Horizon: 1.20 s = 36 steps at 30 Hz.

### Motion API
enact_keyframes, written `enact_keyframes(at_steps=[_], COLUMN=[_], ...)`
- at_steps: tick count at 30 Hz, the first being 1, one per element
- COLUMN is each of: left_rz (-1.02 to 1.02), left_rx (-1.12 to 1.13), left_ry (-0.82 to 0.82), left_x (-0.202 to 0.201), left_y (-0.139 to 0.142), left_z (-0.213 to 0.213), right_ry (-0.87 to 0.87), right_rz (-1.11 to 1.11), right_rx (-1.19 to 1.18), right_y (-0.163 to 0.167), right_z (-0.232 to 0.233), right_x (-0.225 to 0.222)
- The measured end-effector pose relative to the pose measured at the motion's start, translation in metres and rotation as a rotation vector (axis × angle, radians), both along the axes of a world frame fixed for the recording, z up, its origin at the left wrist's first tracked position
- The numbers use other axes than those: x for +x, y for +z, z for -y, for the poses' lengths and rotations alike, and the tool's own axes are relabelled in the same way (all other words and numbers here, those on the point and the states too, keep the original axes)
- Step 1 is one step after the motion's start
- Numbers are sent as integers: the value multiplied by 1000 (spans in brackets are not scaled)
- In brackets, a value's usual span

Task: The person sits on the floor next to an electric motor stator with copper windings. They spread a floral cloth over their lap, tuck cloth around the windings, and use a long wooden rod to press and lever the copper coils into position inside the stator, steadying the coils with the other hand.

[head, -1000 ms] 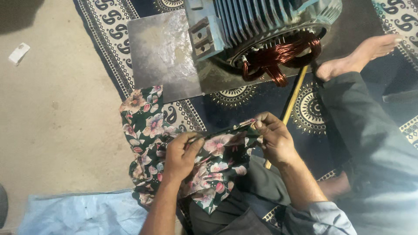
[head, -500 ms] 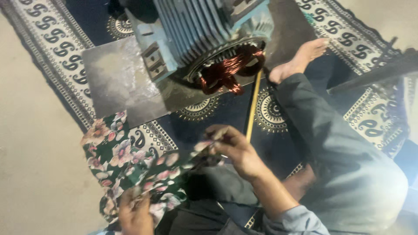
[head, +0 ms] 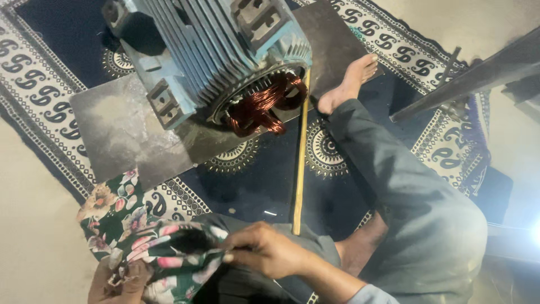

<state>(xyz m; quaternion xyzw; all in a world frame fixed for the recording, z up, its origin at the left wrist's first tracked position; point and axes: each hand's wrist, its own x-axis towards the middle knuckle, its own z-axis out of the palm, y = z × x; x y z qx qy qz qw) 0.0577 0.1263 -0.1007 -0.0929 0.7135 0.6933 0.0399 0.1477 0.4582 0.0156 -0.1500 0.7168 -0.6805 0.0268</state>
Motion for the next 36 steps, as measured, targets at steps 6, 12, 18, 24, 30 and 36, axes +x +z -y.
enact_keyframes(at_steps=[6, 12, 18, 24, 30, 36], left_rz=[-27, 165, 159, -1, 298, 290], left_rx=[-88, -79, -876, -819, -351, 411], left_ry=[-398, -133, -178, -331, 117, 594], left_x=[30, 42, 25, 21, -2, -74], left_y=[56, 94, 124, 105, 40, 7], left_z=[-8, -17, -3, 22, 75, 210], right_ry=[-332, -567, -251, -499, -448, -394], right_rz=[398, 459, 219, 471, 716, 722], right_rx=[-411, -884, -1174, -592, 90, 357], right_y=[-9, -10, -34, -31, -29, -40], right_z=[-37, -52, -56, -62, -33, -48], right_x=[4, 0, 12, 19, 8, 9])
